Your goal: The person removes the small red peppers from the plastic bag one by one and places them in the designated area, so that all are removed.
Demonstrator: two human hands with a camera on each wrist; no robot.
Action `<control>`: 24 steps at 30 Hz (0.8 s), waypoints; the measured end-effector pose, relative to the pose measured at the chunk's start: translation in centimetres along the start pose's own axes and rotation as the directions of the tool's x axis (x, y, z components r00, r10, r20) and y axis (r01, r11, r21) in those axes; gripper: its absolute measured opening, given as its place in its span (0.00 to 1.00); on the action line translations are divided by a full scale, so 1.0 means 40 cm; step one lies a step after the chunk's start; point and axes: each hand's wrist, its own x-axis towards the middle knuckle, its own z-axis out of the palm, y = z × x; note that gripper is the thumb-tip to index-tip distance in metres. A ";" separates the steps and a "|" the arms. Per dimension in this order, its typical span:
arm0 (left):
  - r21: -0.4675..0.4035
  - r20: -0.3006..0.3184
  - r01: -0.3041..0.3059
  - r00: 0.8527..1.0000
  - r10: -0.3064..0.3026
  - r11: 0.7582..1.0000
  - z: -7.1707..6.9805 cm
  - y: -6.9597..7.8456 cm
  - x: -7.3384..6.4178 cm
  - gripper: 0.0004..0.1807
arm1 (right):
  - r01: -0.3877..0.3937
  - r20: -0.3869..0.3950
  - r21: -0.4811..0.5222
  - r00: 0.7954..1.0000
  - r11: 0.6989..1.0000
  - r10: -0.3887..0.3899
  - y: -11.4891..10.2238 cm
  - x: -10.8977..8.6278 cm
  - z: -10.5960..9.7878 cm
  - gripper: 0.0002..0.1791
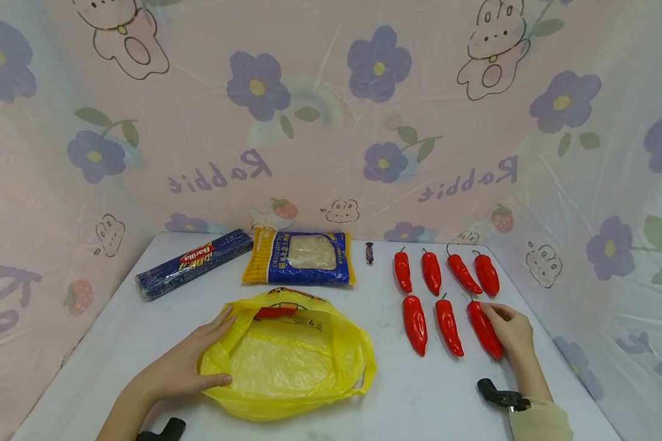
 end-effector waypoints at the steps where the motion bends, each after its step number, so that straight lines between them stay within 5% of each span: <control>1: 0.001 0.000 0.003 1.000 -0.003 1.000 0.000 0.000 0.000 0.57 | 0.005 -0.004 0.001 1.000 1.000 -0.005 0.002 0.000 -0.001 0.43; 13: 0.005 0.000 0.009 1.000 -0.009 1.000 0.003 0.000 0.000 0.58 | 0.111 -0.011 -0.158 0.993 0.981 -0.114 0.027 -0.009 -0.025 0.36; 24: 0.001 0.015 0.014 1.000 -0.014 1.000 -0.005 0.005 0.001 0.58 | 0.090 -0.049 -0.222 0.993 0.971 -0.103 0.008 -0.030 -0.010 0.33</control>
